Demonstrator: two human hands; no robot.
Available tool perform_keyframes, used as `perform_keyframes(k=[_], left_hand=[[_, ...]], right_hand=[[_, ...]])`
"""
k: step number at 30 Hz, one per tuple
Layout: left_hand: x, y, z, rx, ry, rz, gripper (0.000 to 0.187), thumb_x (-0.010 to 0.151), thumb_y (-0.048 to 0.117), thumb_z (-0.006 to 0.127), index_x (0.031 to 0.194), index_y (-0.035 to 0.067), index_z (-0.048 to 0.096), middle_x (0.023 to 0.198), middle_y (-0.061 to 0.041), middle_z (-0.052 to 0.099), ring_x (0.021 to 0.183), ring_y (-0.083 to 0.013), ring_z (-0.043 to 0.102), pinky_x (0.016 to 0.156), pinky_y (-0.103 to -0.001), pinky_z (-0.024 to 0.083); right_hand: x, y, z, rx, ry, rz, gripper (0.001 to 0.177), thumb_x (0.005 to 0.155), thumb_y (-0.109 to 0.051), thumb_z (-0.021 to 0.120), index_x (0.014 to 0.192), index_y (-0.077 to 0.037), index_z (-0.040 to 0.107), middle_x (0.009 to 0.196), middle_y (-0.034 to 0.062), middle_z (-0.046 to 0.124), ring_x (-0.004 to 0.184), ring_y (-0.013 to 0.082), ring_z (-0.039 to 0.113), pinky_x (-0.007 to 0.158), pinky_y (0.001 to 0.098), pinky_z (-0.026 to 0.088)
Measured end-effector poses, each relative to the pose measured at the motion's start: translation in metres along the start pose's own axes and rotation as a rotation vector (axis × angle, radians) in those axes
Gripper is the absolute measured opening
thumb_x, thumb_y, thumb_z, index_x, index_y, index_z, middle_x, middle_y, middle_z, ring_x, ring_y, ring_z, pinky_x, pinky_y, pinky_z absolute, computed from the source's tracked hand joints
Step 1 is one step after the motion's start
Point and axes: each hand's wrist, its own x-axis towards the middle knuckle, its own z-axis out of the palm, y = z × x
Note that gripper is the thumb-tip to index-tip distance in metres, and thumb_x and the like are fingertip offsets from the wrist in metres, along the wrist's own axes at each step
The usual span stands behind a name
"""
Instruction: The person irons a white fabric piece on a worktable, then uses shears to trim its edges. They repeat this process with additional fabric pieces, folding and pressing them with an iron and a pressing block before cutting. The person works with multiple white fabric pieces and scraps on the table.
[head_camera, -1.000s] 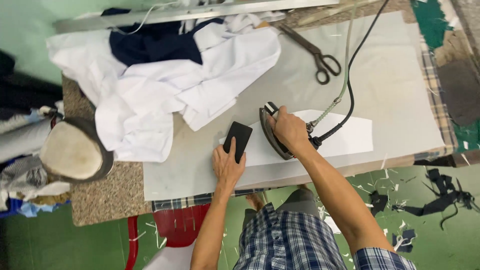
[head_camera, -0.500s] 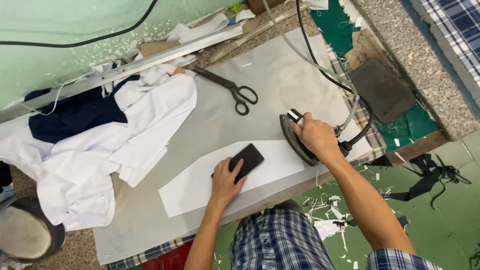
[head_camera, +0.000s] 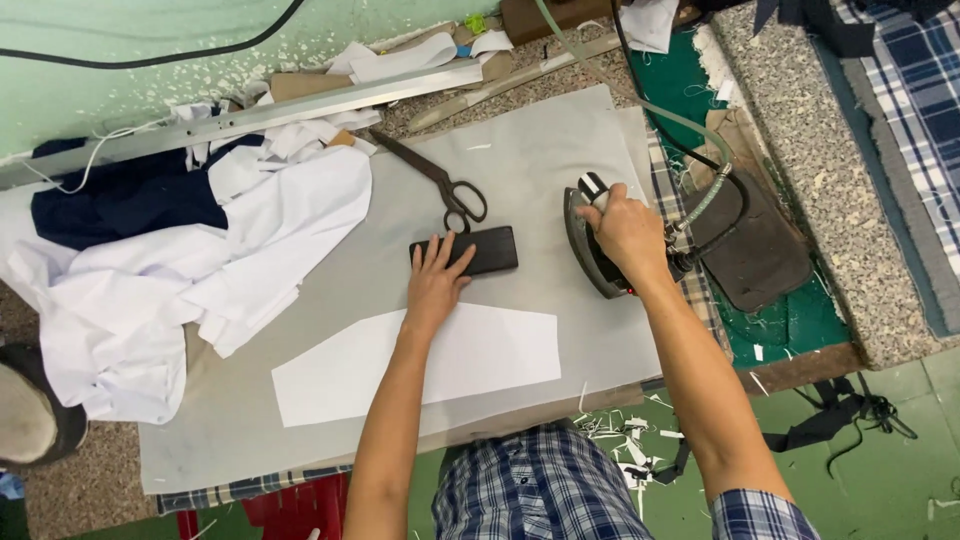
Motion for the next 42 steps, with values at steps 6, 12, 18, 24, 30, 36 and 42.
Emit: perform_keyframes(k=[6,12,18,24,30,36,42], left_hand=[[-0.011,0.012,0.005,0.064,0.141,-0.178,0.056,0.104,0.021,0.06,0.156,0.031,0.044,0.169,-0.01,0.027,0.156,-0.0276,0.022,0.128,-0.051,0.007],[-0.197,-0.034,0.001,0.189,0.604,-0.279,0.015,0.094,0.02,0.073,0.106,0.012,0.076,0.117,-0.007,0.07,0.121,-0.0255,0.065,0.114,-0.047,0.046],[-0.341,-0.066,0.02,0.38,0.575,-0.335,0.022,0.093,0.027,0.068,0.112,0.019,0.074,0.123,-0.013,0.065,0.123,-0.0338,0.062,0.111,-0.052,0.046],[-0.325,-0.085,0.002,0.344,0.503,-0.415,0.03,0.098,0.022,0.056,0.12,0.01,0.072,0.138,-0.02,0.059,0.138,-0.0363,0.049,0.122,-0.055,0.028],[-0.342,-0.125,-0.026,0.148,0.527,-0.385,0.029,0.09,0.008,0.053,0.11,-0.005,0.07,0.147,-0.018,0.055,0.145,-0.0329,0.042,0.125,-0.057,0.018],[-0.556,-0.18,-0.054,0.12,0.69,-0.583,0.03,0.092,0.008,0.051,0.114,-0.001,0.071,0.142,-0.011,0.062,0.137,-0.0293,0.051,0.124,-0.059,0.02],[-0.852,-0.223,0.006,0.086,0.472,-1.209,0.023,0.092,0.019,0.054,0.093,0.007,0.074,0.134,-0.005,0.067,0.136,-0.0268,0.053,0.125,-0.061,0.016]], right_hand=[[-0.014,0.0,-0.015,0.172,0.236,-0.191,0.057,0.1,-0.027,0.07,0.139,0.011,0.054,0.124,0.034,0.058,0.12,0.0541,0.057,0.092,0.0622,0.052],[-0.076,0.049,0.033,-0.394,0.675,-0.578,0.042,0.093,-0.009,0.063,0.134,-0.003,0.07,0.132,0.0321,0.061,0.118,0.0476,0.06,0.095,0.0517,0.046],[-0.116,0.002,0.075,-0.218,0.641,-0.706,0.058,0.088,-0.025,0.078,0.136,0.004,0.065,0.137,0.0363,0.057,0.127,0.0544,0.053,0.108,0.0615,0.041],[-0.203,-0.067,0.196,-0.098,0.197,-0.759,0.067,0.087,-0.048,0.069,0.141,-0.011,0.057,0.147,0.019,0.054,0.14,0.037,0.048,0.116,0.0518,0.037],[-0.256,-0.156,0.219,-0.271,-0.154,-0.56,0.101,0.089,-0.079,0.049,0.157,-0.006,0.034,0.164,0.0252,0.027,0.154,0.043,0.02,0.123,0.0624,0.014],[-0.331,-0.225,0.292,-0.184,0.272,-1.118,0.039,0.092,-0.012,0.055,0.13,-0.019,0.064,0.134,0.0005,0.065,0.126,0.0219,0.059,0.114,0.0455,0.039],[-0.39,-0.413,0.38,-0.142,0.003,-1.636,0.035,0.096,-0.011,0.045,0.11,-0.03,0.07,0.088,-0.0076,0.071,0.083,0.0135,0.073,0.082,0.0312,0.056]])
